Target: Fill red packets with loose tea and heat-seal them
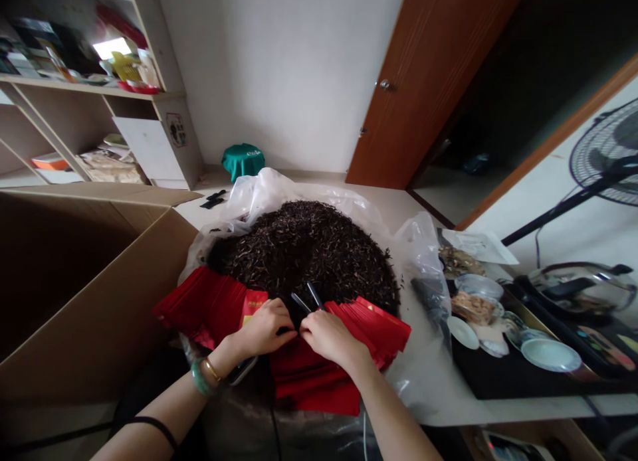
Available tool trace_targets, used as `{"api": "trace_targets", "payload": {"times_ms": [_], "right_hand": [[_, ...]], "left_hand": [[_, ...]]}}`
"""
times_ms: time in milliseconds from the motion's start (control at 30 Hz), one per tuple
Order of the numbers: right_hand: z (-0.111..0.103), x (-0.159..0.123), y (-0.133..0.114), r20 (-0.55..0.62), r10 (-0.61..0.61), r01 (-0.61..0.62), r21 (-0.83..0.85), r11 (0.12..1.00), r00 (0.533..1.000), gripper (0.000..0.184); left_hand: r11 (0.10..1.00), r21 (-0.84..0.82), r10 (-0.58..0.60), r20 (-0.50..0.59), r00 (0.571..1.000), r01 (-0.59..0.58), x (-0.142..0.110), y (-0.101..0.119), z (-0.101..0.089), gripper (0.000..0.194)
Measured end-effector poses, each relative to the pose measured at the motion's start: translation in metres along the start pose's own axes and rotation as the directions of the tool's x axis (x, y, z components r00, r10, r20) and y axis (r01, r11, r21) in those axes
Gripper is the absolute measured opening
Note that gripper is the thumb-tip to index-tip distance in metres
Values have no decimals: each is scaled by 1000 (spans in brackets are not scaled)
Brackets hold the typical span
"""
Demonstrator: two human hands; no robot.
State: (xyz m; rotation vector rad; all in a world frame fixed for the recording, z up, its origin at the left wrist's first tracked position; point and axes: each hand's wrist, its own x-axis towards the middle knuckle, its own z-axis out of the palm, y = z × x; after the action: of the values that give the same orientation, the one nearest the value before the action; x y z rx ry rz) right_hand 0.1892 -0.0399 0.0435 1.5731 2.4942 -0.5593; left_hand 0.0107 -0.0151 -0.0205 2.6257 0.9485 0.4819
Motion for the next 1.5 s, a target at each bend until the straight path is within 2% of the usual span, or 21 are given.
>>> {"api": "trace_targets", "payload": {"times_ms": [167,400,600,833,1267,1500], "right_hand": [[-1,0,7,13,-27,26,64,998,1000,26],[-3,0,5,31,4,-6,45,999,999,28],[-2,0,4,-6,-25,25,44,999,1000,27],[0,1,3,-11,-4,4,40,999,1000,26],[4,4,0,-25,-1,1,15,1000,1000,24],[7,5,3,-63,-23,28,68,997,998,20]], "left_hand": [[999,-30,-13,6,1000,13,0,-4,-2,14],[998,-61,11,16,1000,-10,0,-7,-1,14],[999,-15,36,7,999,-36,0,-3,-1,13],[999,-17,47,33,998,-47,0,-4,-3,13],[997,72,9,105,994,-17,2,-3,-7,12],[992,113,46,50,998,-52,0,2,-11,12]]}}
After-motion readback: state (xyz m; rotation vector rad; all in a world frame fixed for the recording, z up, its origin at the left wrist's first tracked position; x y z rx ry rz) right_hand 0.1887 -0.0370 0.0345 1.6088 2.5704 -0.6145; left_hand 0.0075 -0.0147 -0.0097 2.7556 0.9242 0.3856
